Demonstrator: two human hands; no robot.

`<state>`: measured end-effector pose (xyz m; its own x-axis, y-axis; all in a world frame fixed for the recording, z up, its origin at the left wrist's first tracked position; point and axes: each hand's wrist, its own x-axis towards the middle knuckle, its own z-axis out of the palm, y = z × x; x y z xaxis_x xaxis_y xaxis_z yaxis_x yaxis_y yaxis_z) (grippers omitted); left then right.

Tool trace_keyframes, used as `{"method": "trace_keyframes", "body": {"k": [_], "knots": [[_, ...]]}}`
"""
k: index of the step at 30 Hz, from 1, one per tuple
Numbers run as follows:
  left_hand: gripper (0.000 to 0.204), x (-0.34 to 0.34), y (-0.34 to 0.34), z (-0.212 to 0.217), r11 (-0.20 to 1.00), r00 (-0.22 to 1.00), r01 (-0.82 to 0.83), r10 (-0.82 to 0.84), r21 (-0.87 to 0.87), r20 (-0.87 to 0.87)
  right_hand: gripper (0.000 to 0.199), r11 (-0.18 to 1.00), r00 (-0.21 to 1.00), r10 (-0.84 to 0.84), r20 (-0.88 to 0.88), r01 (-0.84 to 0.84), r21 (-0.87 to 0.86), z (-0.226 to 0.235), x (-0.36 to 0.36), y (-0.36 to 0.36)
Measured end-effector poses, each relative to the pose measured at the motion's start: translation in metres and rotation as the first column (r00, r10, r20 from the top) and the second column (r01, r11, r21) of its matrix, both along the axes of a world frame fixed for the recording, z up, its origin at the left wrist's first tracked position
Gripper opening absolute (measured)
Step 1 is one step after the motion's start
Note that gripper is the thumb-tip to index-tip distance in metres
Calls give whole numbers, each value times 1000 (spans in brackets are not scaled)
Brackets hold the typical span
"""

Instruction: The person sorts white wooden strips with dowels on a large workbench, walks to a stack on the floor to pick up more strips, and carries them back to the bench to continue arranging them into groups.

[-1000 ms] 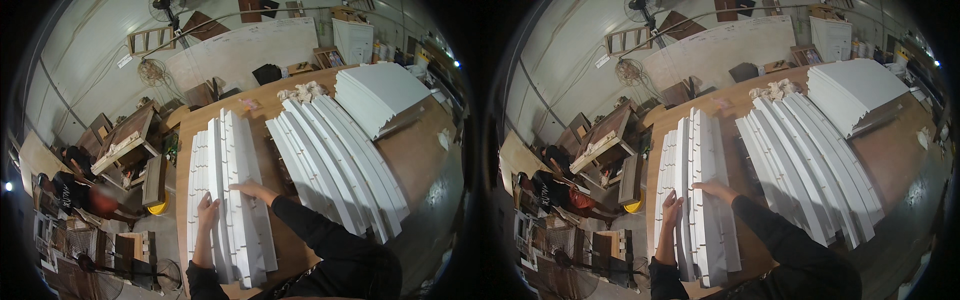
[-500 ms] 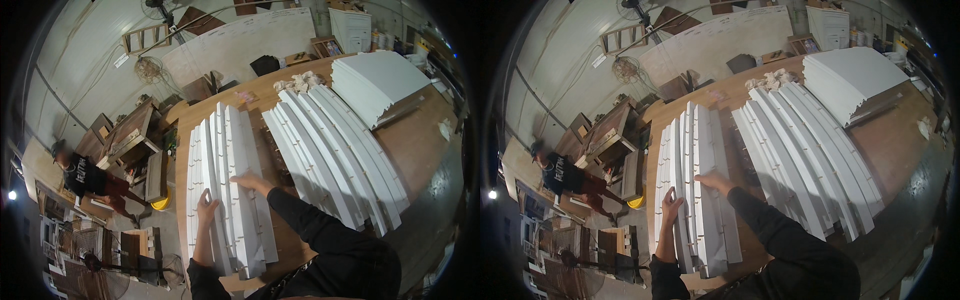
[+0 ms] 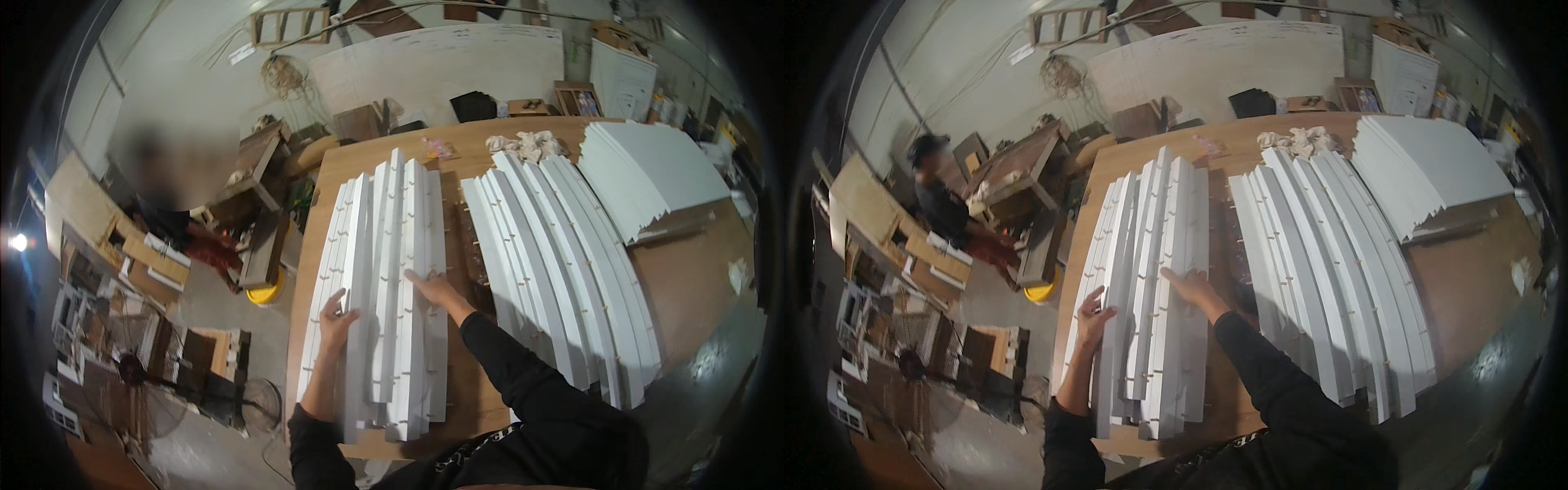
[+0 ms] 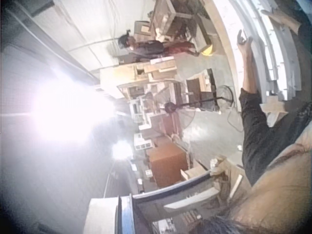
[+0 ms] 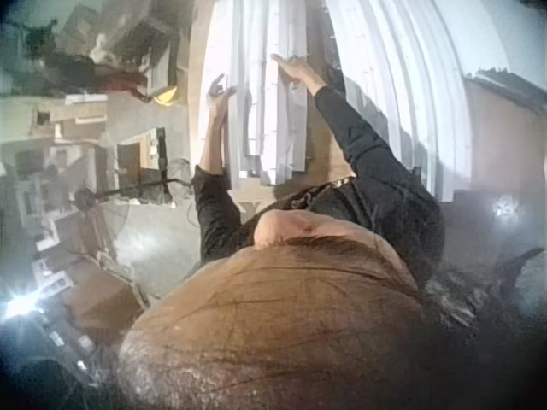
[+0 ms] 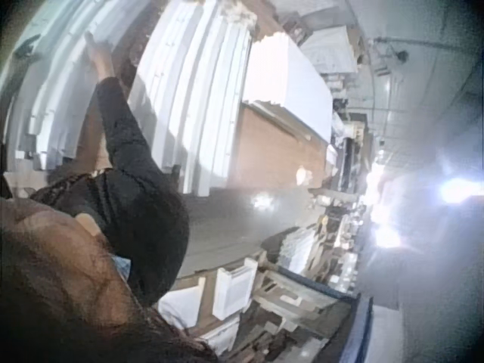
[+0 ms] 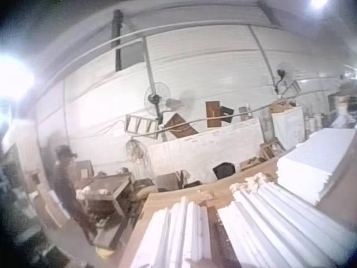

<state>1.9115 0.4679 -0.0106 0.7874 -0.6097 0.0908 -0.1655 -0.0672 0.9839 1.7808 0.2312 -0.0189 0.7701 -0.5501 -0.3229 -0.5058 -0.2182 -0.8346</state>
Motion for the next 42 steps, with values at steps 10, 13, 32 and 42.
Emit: {"method": "trace_keyframes", "body": {"k": [10,13,32,42], "knots": [[60,-51,43,125,967,980,28,24,-254,200,90,965,613,76,786,-244,97,166,43,76],[68,-85,36,199,973,895,19,86,-231,438,70,962,406,-43,913,-229,147,237,66,117],[47,-146,170,233,880,504,-55,432,-472,748,38,836,-100,545,832,136,-531,319,39,114],[26,-206,252,151,553,-93,-489,736,-675,671,53,23,303,942,145,374,-927,250,46,145]]}}
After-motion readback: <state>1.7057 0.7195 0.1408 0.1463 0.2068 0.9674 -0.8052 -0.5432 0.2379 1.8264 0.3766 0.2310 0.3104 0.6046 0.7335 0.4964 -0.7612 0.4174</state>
